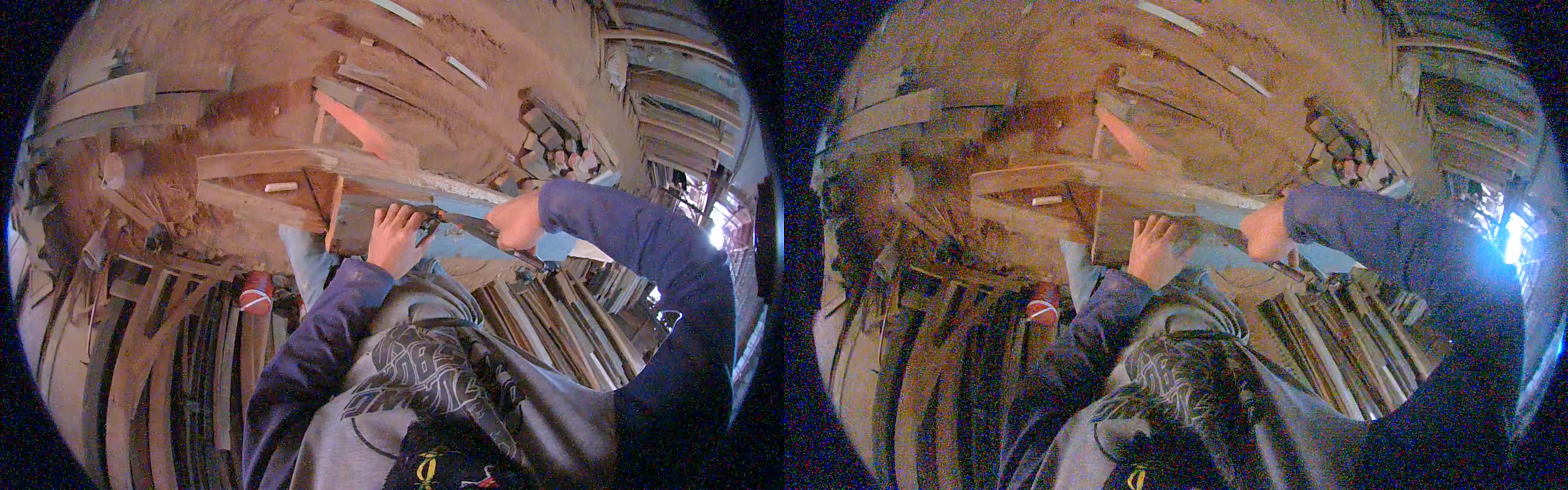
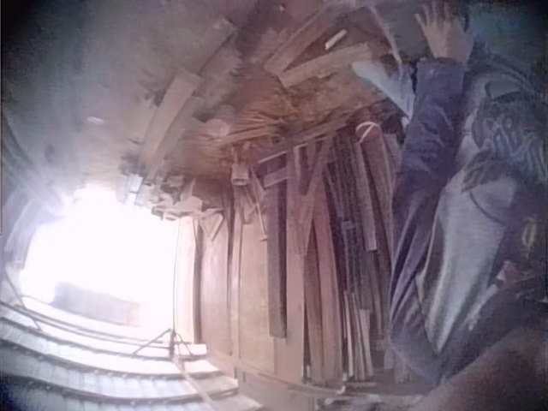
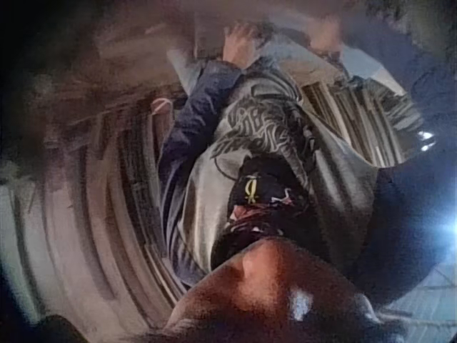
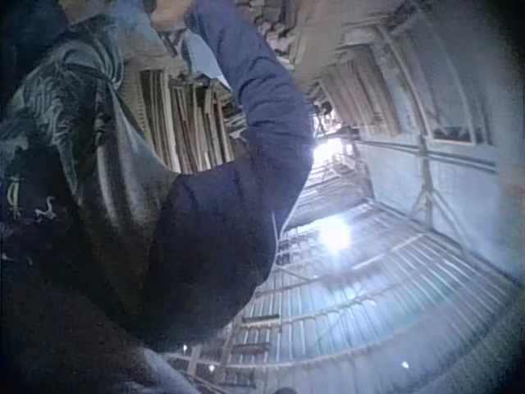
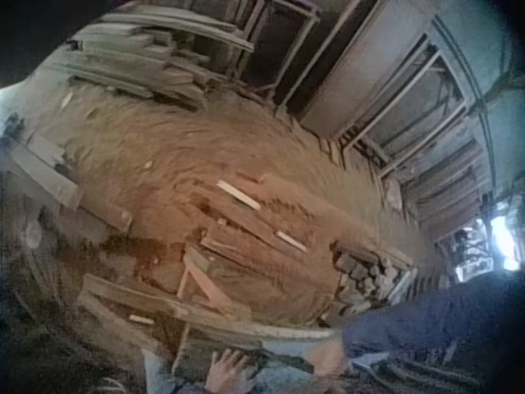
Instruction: The person repeatedly hammers nails into a long, light-blue painted wooden plank resting on a workbench. They pick up nails from a red cup, position them, and strike them with a hammer. The person also uses pliers to adjust or remove a nail and briefly flips the plank over.
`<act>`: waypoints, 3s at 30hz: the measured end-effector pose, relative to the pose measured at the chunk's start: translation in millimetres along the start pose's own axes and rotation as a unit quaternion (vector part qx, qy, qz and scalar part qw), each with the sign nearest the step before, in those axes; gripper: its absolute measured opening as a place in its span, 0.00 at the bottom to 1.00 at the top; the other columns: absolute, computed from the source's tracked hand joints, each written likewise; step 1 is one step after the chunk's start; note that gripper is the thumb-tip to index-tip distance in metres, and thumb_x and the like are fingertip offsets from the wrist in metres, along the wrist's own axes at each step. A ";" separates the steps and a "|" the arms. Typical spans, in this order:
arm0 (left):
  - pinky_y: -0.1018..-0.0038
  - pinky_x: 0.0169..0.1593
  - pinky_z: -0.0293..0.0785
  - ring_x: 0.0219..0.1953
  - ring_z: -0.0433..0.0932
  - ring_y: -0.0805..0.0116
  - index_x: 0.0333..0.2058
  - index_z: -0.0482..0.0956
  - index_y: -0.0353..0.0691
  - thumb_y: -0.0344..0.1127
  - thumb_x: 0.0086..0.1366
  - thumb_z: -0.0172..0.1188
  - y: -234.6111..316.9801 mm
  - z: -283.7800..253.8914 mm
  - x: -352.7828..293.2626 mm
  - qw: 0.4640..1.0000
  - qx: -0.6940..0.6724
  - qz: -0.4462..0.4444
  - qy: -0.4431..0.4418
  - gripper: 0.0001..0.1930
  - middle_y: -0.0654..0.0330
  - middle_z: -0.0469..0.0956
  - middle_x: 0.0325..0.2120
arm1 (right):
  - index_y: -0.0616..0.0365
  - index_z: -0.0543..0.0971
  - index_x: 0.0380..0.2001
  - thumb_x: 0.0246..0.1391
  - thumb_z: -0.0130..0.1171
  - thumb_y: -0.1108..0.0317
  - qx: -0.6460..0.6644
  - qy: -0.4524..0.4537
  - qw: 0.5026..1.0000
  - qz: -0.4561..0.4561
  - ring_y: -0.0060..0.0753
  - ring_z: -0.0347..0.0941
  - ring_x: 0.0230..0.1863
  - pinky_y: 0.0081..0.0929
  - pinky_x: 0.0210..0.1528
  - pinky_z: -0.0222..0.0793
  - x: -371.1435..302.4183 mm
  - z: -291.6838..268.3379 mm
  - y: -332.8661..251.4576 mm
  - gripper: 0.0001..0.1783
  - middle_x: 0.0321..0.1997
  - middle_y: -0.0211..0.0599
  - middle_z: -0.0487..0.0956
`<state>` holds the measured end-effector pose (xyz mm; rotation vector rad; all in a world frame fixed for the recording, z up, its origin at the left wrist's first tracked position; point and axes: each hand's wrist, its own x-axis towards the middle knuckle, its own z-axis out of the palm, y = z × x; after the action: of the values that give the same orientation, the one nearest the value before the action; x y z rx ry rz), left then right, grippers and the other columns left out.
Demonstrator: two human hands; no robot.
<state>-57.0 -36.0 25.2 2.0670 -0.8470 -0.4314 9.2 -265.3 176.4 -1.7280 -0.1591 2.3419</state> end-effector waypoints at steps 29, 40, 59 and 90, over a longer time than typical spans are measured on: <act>0.61 0.42 0.76 0.33 0.82 0.53 0.36 0.79 0.34 0.48 0.69 0.58 17.3 -32.0 4.8 0.901 -0.098 -0.182 -0.381 0.19 0.49 0.81 0.30 | 0.59 0.62 0.67 0.53 0.45 0.84 0.837 0.131 0.354 -0.397 0.49 0.70 0.63 0.52 0.63 0.68 122.0 267.7 -72.1 0.35 0.67 0.45 0.68; 0.60 0.49 0.71 0.42 0.79 0.55 0.48 0.76 0.35 0.60 0.72 0.44 24.8 -30.8 -21.4 0.875 -0.159 -0.234 -0.393 0.30 0.49 0.80 0.36 | 0.59 0.66 0.63 0.42 0.47 0.84 0.892 0.011 0.142 -0.428 0.52 0.72 0.59 0.58 0.64 0.67 123.4 238.4 -103.7 0.39 0.63 0.47 0.72; 0.62 0.41 0.75 0.34 0.82 0.55 0.37 0.76 0.32 0.51 0.74 0.39 -0.2 9.6 -39.0 0.814 -0.290 -0.324 -0.386 0.26 0.51 0.81 0.29 | 0.58 0.70 0.51 0.68 0.49 0.50 0.924 0.068 0.147 -0.346 0.40 0.74 0.44 0.39 0.48 0.73 114.8 196.0 -148.2 0.22 0.45 0.40 0.76; 0.46 0.66 0.58 0.62 0.66 0.43 0.57 0.71 0.37 0.53 0.69 0.49 -65.3 -32.6 61.9 0.945 0.260 0.167 -0.106 0.27 0.46 0.71 0.57 | 0.58 0.73 0.31 0.67 0.55 0.61 0.830 0.545 0.107 -0.049 0.20 0.67 0.21 0.25 0.22 0.64 280.4 100.9 -285.1 0.13 0.21 0.27 0.72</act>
<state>32.6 -33.3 -8.5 2.3063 -1.5466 -0.2601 -132.3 84.1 9.2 -0.9433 1.6199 -0.4601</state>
